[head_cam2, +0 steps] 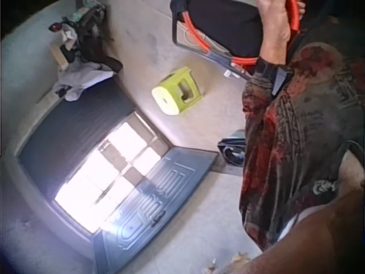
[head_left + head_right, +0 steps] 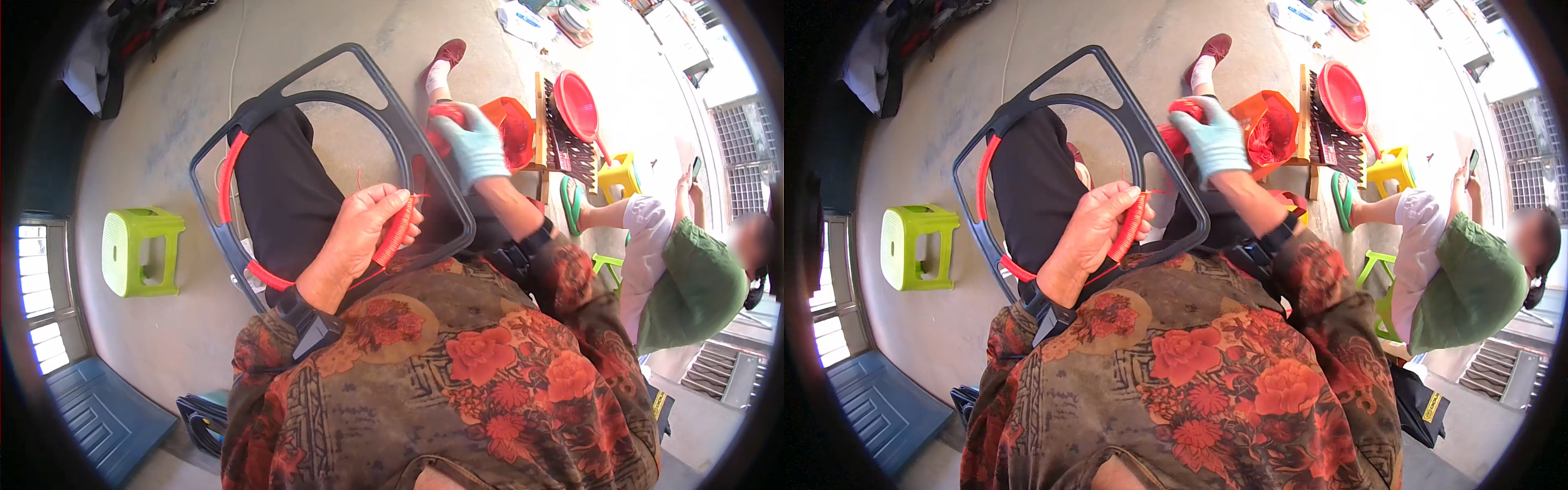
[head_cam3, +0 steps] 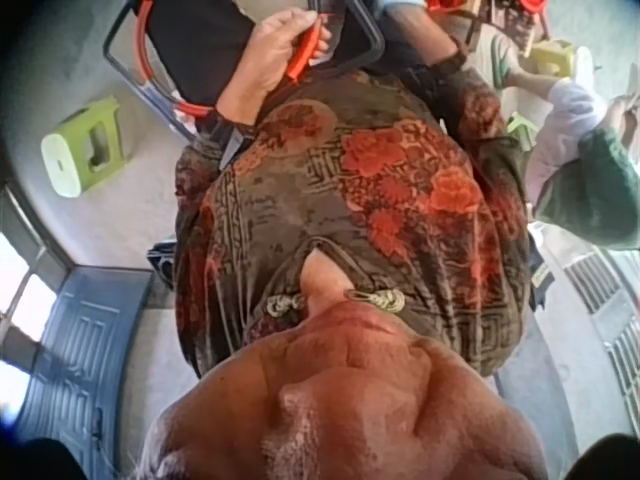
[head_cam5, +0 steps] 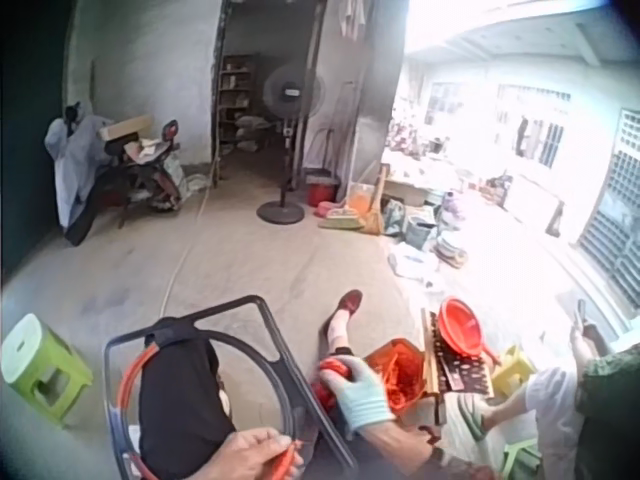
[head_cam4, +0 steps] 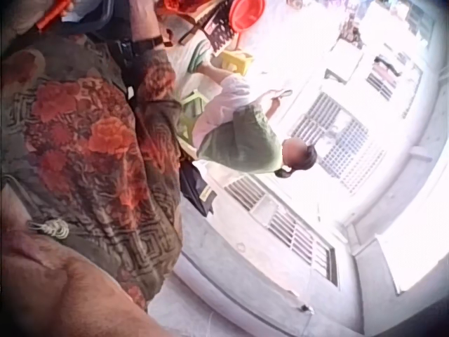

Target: Tying bundles of red cord onto black rectangular plastic frames.

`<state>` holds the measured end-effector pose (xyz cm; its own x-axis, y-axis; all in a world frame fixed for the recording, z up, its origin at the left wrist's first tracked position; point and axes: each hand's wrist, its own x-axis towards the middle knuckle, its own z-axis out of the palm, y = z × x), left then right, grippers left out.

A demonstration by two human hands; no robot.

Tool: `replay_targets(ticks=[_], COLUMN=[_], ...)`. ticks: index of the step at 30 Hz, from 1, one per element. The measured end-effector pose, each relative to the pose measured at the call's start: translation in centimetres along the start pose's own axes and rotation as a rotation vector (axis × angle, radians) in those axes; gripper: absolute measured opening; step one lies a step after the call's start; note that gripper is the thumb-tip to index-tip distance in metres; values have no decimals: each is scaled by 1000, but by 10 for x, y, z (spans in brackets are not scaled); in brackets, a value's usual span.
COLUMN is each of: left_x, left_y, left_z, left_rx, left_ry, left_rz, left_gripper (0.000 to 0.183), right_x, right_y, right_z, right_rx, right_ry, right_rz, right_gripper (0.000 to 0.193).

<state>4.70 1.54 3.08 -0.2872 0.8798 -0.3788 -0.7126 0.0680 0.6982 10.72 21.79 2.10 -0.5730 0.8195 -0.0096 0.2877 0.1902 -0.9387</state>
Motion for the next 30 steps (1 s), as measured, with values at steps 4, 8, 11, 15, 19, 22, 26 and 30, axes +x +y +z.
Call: replay_targets(ticks=[4,8,11,15,19,22,26,30], left_x=[-3,-3,3,7,7,6,6,5], left_y=[-3,-9,-10,-11,-12,-10,-7,-7], left_z=[-3,-4,-5,-7,-7,-6,-4,-2], left_rx=[-41,-170,-128,-102,-139,-109,-105,-57], left_ry=[-35,-39,41,100,56,47,61,95], left_rz=[-85,43,-19,0,25,18,0,6], left_gripper=[28,30,25,18,15,16,21,22], right_x=[-22,-40,-33,-32,-54,-55,-44,-40], right_y=[-17,-21,-23,-21,-12,0,30,56], right_z=[21,13,11,4,-19,-40,-68,-102], right_rx=[364,952,1202,430,116,-3,223,841], right_ry=[-405,-777,-994,-832,-732,-837,-865,-290], right_rz=[599,630,706,223,298,337,336,637], right_gripper=[22,42,57,44,31,25,28,36])
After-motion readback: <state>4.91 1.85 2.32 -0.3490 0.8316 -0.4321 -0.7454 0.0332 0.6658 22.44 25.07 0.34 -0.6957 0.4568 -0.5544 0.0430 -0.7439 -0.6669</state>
